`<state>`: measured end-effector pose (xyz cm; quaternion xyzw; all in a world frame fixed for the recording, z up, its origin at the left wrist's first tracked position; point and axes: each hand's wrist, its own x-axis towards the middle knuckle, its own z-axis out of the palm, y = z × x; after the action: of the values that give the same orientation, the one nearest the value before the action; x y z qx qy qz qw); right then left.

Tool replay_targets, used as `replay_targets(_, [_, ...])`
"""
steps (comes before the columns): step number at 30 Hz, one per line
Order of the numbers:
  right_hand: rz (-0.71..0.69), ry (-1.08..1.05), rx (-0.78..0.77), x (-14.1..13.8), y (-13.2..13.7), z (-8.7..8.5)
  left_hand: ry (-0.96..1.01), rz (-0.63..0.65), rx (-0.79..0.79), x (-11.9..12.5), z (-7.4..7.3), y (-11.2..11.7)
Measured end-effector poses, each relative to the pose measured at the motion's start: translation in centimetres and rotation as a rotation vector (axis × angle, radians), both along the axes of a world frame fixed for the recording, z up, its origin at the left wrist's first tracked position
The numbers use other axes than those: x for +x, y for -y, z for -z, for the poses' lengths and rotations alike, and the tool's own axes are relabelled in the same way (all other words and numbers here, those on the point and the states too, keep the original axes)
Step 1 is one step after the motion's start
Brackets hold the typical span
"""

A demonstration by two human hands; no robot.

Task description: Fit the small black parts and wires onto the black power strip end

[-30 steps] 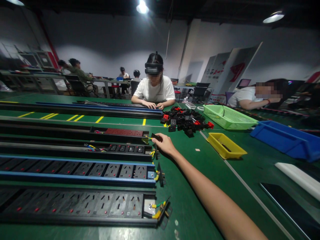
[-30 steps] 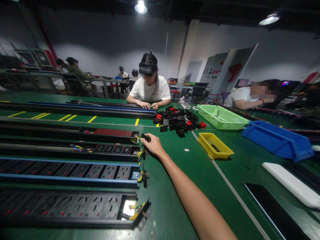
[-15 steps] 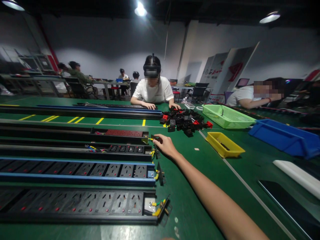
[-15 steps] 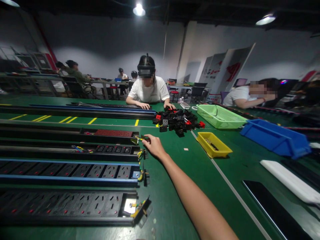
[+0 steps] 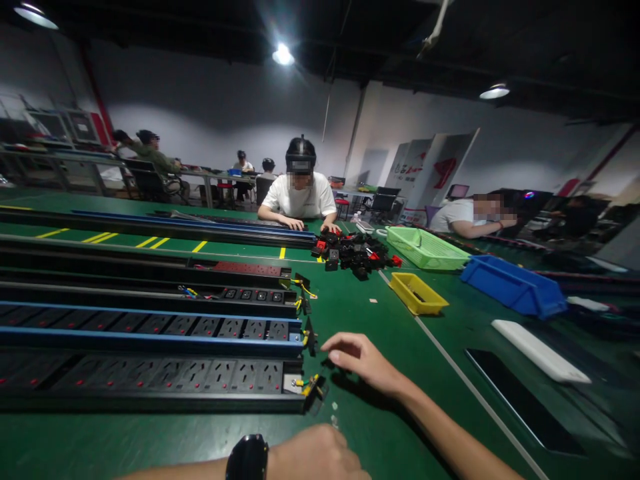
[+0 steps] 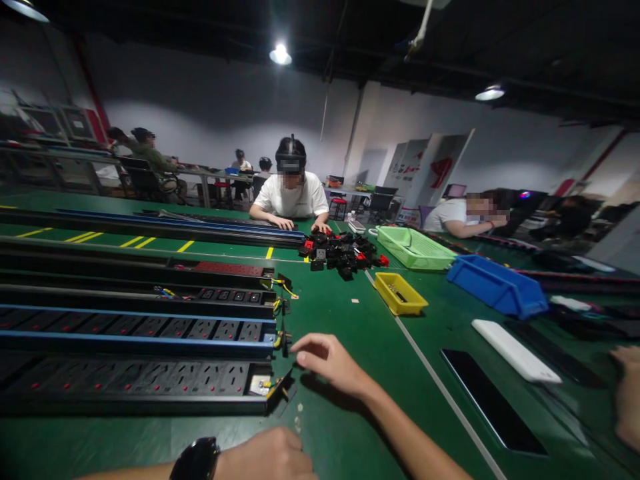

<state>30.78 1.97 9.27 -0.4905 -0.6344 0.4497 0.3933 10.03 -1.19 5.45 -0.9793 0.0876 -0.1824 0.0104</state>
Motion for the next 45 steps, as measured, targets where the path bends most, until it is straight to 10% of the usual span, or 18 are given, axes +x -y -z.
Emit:
replay_targets(10, [-0.277,0.082,-0.119,1.5,0.2,-1.1,0.144,0.018,0.231,-0.2,-2.8,0.9])
replay_targets(18, [0.453,0.526,0.090,8.9,-1.6,0.4,0.143,0.019,0.278,-0.2,-2.9,0.4])
replay_targets(24, [0.499,0.726,0.133,9.0,-1.3,0.8,0.271,0.018,0.249,-0.3,-3.5,0.6])
replay_targets(29, [0.370,0.524,0.185,5.9,-0.8,0.0,0.305,-0.195,0.129,-1.9,-6.7,-0.9])
replay_targets(36, [-0.228,-0.011,0.021,-1.8,1.9,-2.1,0.145,-0.648,-0.065,-5.2,-10.4,-4.3])
replay_targets(45, [-0.119,0.251,0.299,-3.4,2.7,-0.9,-0.004,-0.731,-0.008,-5.3,-9.9,-4.4])
